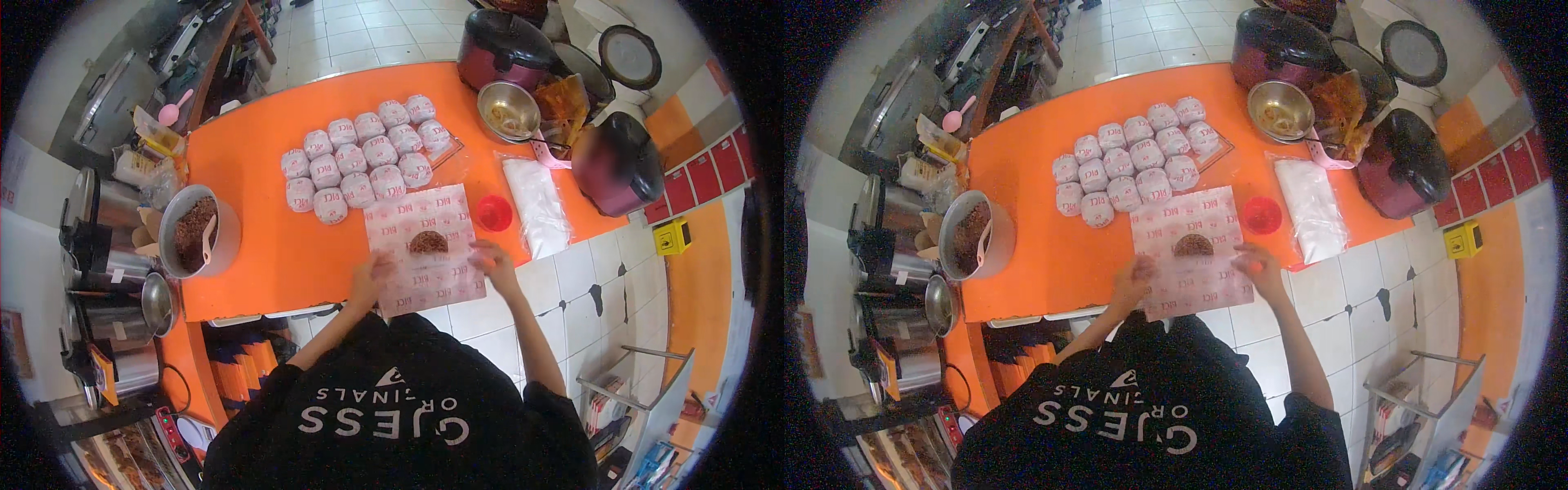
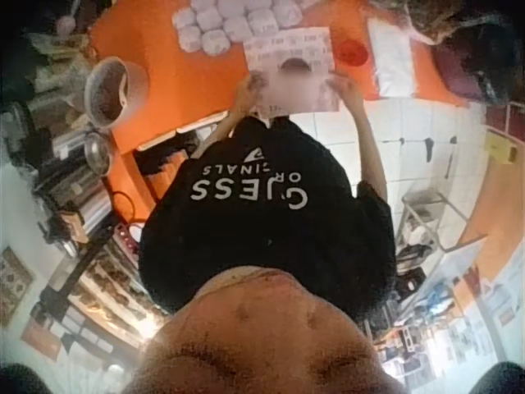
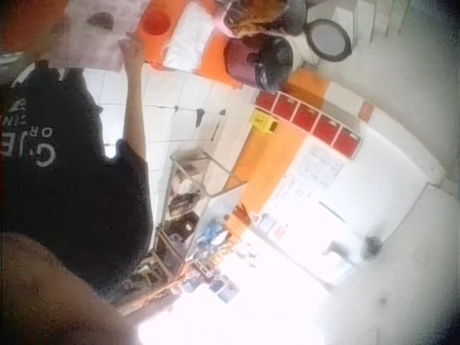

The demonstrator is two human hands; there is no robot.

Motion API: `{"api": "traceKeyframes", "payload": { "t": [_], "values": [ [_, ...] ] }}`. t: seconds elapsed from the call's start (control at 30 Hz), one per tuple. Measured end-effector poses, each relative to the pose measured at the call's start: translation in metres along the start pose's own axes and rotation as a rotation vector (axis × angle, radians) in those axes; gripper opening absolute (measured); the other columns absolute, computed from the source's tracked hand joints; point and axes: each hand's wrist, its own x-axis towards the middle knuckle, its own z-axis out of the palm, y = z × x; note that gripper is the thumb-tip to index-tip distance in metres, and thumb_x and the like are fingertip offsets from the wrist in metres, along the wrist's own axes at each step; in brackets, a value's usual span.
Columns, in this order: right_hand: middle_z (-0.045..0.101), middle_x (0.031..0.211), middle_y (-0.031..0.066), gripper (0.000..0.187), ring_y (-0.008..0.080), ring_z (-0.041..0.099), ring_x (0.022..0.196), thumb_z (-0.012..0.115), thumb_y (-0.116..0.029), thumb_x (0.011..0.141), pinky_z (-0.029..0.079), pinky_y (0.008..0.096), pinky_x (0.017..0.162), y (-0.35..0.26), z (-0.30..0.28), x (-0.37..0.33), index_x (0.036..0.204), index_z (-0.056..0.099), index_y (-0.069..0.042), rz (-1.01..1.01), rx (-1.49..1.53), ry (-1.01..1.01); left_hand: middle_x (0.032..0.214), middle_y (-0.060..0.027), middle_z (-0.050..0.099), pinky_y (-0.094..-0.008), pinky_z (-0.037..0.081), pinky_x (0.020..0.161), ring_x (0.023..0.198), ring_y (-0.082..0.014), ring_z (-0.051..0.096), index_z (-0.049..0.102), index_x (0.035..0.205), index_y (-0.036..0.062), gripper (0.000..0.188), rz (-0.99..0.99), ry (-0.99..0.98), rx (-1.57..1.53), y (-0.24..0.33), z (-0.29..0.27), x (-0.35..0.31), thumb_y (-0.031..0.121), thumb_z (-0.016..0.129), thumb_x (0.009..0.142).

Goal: The person scoops rice from a pot into a small cup using a spatula, empties the shaped rice onto wrapping paper sheets, and wraps the rice portions into packets by hand.

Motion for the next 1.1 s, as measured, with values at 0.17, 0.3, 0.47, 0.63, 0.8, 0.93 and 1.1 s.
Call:
{"api": "traceKeyframes", "payload": {
  "t": [0.17,0.3,0.47,0.63,0.8,0.93,1.1],
  "values": [
    [0.067,0.074,0.0055,0.029,0.0106,0.061,0.07,0.066,-0.028,0.087,0.049,0.0281,0.062,0.036,0.013,0.034,0.095,0.07,0.0,0.381,0.328,-0.012,0.087,-0.0158,0.063,-0.0383,0.05,0.067,0.068,-0.0325,0.062,0.053,0.114,-0.0016,0.031,-0.399,0.19,-0.636,0.007,0.002,0.031,0.006,0.057,0.084],
    [0.066,0.074,0.005,0.032,0.011,0.061,0.071,0.067,-0.03,0.085,0.048,0.0283,0.063,0.054,0.012,0.032,0.096,0.07,0.0,0.434,0.076,-0.064,0.095,-0.0163,0.062,-0.0409,0.051,0.075,0.083,-0.0344,0.062,0.05,0.118,-0.0004,0.037,-0.421,-0.108,0.0,0.023,-0.01,0.048,0.008,0.059,0.083],
    [0.065,0.08,0.0069,0.034,0.0149,0.06,0.071,0.074,-0.026,0.078,0.049,0.0294,0.067,0.009,0.003,0.019,0.097,0.069,0.001,0.374,0.105,0.052,0.121,-0.0165,0.052,-0.0438,0.045,0.09,0.11,-0.0351,0.05,0.05,0.124,0.0078,0.048,0.182,-0.051,0.197,0.049,-0.002,0.066,0.025,0.064,0.082],
    [0.066,0.093,0.0072,0.033,0.0153,0.061,0.083,0.076,-0.016,0.075,0.05,0.0308,0.078,0.042,-0.003,-0.005,0.103,0.067,0.0,0.202,0.105,-0.121,0.126,-0.0153,0.051,-0.0479,0.043,0.091,0.109,-0.0383,0.048,0.054,0.123,0.0103,0.054,0.129,-0.092,0.358,0.019,0.014,0.075,0.042,0.063,0.081],
    [0.066,0.1,0.0066,0.043,0.0145,0.061,0.092,0.075,-0.009,0.075,0.05,0.031,0.084,0.011,-0.015,-0.003,0.115,0.061,-0.001,0.419,0.419,-0.297,0.126,-0.0149,0.052,-0.0485,0.043,0.091,0.11,-0.0376,0.048,0.059,0.117,0.0098,0.054,0.048,-0.134,0.37,0.02,0.014,0.075,0.05,0.061,0.081],
    [0.066,0.101,0.0049,0.039,0.0131,0.061,0.092,0.072,-0.005,0.077,0.05,0.0302,0.083,-0.005,-0.022,-0.005,0.113,0.059,0.001,0.478,0.381,-0.384,0.127,-0.0149,0.051,-0.0483,0.04,0.095,0.113,-0.0375,0.045,0.057,0.119,0.0088,0.057,0.033,-0.276,0.396,0.021,0.026,0.066,0.05,0.061,0.081],
    [0.066,0.092,0.0052,0.031,0.0131,0.061,0.084,0.073,-0.012,0.077,0.05,0.0308,0.077,0.036,-0.01,0.023,0.104,0.061,-0.001,0.407,0.381,-0.228,0.131,-0.0155,0.047,-0.0487,0.037,0.099,0.117,-0.0381,0.043,0.055,0.123,0.0095,0.065,-0.047,-0.192,0.409,0.067,0.022,0.059,0.056,0.063,0.078]
  ]
}}
